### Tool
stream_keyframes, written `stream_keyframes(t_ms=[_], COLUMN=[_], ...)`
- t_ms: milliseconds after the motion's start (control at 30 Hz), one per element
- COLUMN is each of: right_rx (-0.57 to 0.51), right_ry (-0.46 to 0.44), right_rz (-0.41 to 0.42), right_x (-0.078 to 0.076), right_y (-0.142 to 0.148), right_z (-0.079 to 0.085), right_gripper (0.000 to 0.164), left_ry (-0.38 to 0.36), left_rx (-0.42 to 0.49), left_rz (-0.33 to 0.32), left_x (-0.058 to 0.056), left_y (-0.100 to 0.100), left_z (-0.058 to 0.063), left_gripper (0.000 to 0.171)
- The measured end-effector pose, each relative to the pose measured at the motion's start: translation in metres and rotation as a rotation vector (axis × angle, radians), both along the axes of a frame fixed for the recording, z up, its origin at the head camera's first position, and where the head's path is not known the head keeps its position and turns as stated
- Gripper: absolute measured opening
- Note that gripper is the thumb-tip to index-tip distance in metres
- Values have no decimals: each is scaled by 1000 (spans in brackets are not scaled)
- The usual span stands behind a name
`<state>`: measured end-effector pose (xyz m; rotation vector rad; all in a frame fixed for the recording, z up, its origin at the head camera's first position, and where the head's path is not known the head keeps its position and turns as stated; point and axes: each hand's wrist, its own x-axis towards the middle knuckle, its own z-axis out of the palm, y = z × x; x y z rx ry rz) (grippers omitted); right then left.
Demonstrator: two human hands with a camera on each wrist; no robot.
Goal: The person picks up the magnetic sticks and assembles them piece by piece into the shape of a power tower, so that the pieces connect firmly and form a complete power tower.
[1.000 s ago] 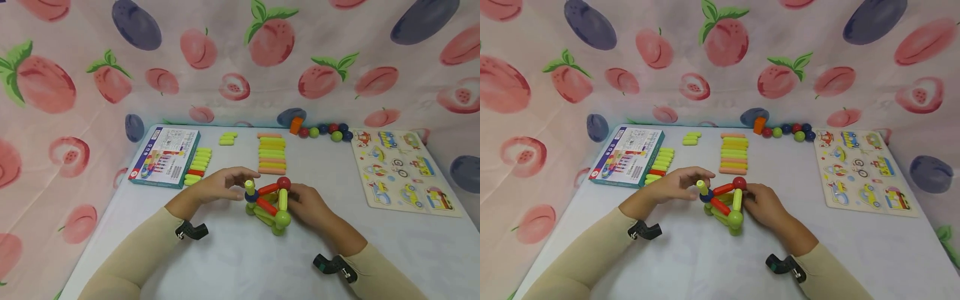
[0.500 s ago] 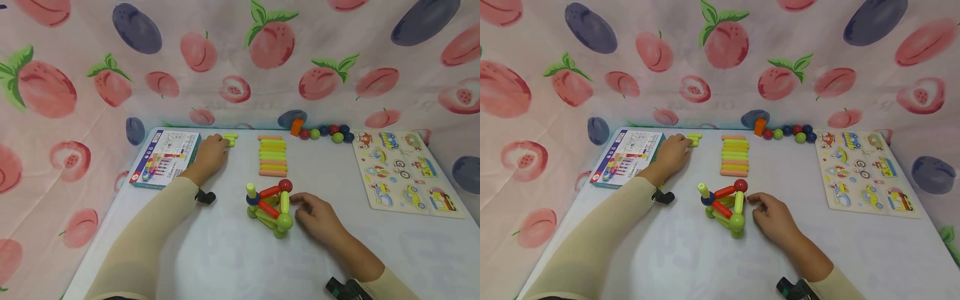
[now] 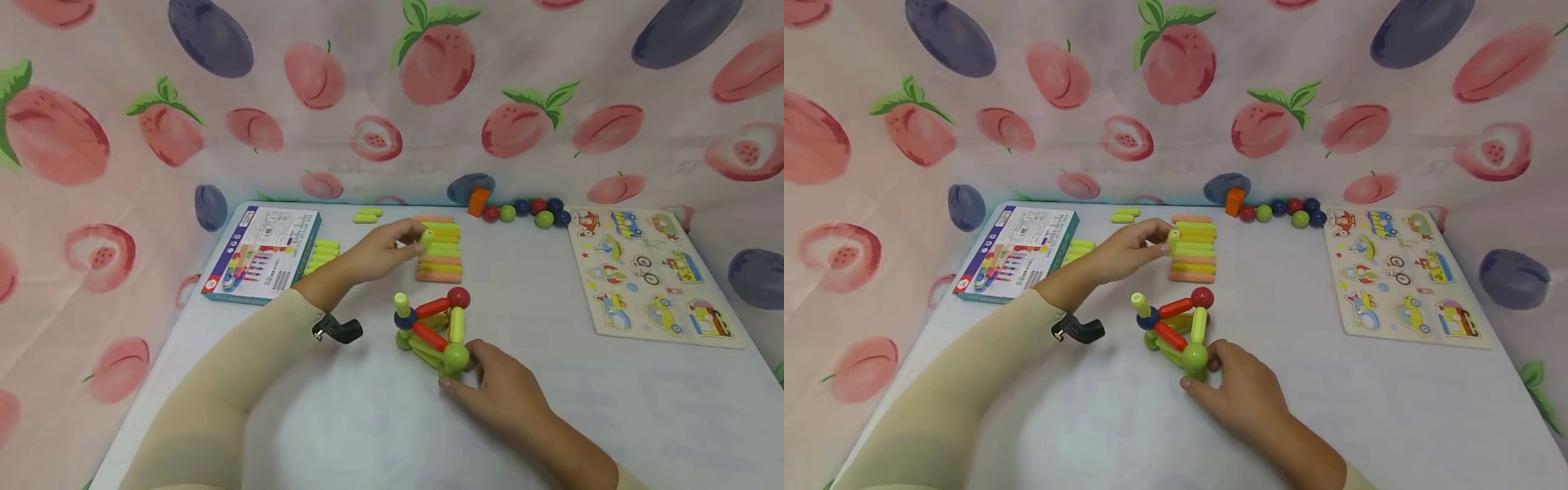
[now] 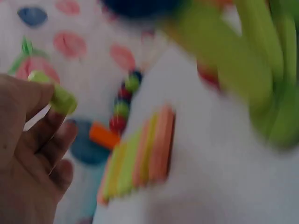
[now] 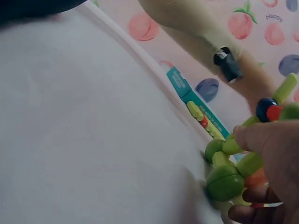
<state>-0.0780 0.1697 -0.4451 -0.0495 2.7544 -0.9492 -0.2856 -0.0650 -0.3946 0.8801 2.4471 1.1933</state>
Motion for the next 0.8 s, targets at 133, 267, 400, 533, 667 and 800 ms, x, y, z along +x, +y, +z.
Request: stream_keyframes(t_ms=[133,267,400,533,667,800], right_rx=[79,66,58,52,55,56], right_ry=[45,88,100,101,97,95], right_rz=[4,17,25,39,51,53], right_x=[0,0,0,-1,-3,-6], right_y=[-5,-6,-3,-1,2,3], right_z=[-2,-4,-5,-6,-6,-5], right_gripper=[48,39,36,37,38,40], left_ry=[-221,-272,-287,-268,-236,-241], left_rx=[179,213,207,208,200,184], left_rz=[-192,-269,-262,-292,-327,-312], left_x=[21,33,36,37,37,37], left_y=[23,33,38,38,39,36], left_z=[16,19,16,15,16,17], left_gripper=[28,27,24,24,24,27])
